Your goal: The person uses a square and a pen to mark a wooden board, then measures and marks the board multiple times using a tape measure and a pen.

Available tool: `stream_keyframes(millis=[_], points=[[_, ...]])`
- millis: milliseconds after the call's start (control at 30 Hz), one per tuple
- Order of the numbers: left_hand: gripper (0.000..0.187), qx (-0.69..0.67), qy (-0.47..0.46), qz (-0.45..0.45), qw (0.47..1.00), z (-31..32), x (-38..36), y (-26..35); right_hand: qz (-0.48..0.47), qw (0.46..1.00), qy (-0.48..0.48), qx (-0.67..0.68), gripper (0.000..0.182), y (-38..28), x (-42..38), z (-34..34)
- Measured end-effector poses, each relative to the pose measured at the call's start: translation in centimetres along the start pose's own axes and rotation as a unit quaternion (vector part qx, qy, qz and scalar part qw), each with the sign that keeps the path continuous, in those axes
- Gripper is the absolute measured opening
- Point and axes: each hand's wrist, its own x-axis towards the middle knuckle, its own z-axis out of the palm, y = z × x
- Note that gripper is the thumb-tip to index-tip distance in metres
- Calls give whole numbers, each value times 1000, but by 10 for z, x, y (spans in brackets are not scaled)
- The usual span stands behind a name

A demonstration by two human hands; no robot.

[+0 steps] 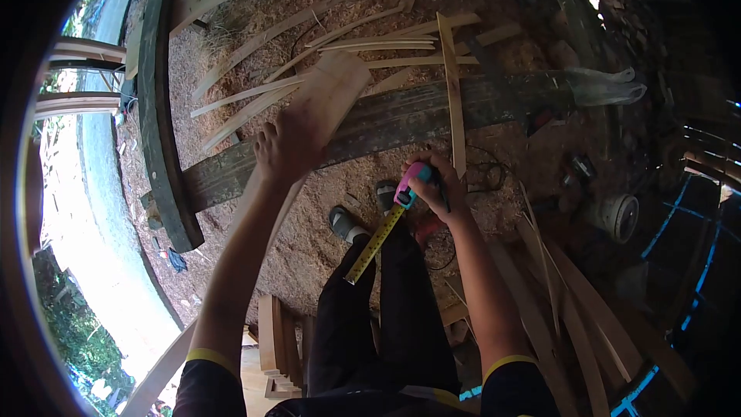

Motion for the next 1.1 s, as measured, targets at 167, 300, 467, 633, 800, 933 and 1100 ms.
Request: stream_keyframes(millis=[167, 300, 467, 633, 800, 933, 1100], points=[[123, 26, -26, -164, 986, 8, 10, 17, -7, 1000, 9, 21, 37, -5, 2, 3], [130, -28, -92, -283, 954, 3, 22, 14, -14, 1000, -6, 4, 35, 4, 0, 3], [105, 162, 138, 29, 977, 43, 7, -49, 13, 1000, -13, 1, 37, 11, -7, 3], [134, 110, -98, 349, 926, -33, 21, -82, 57, 996, -55, -44, 46, 11, -2, 1], [164, 126, -185, 440, 869, -47, 60, -79, 44, 997, -51, -37, 40, 2, 10, 13], [168, 107, -185, 459, 862, -42, 63, -85, 46, 998, -38, -35, 43, -6, 22, 11], [164, 63, -176, 463, 866, -45, 68, -93, 42, 999, -5, -28, 43, -17, 30, -10]])
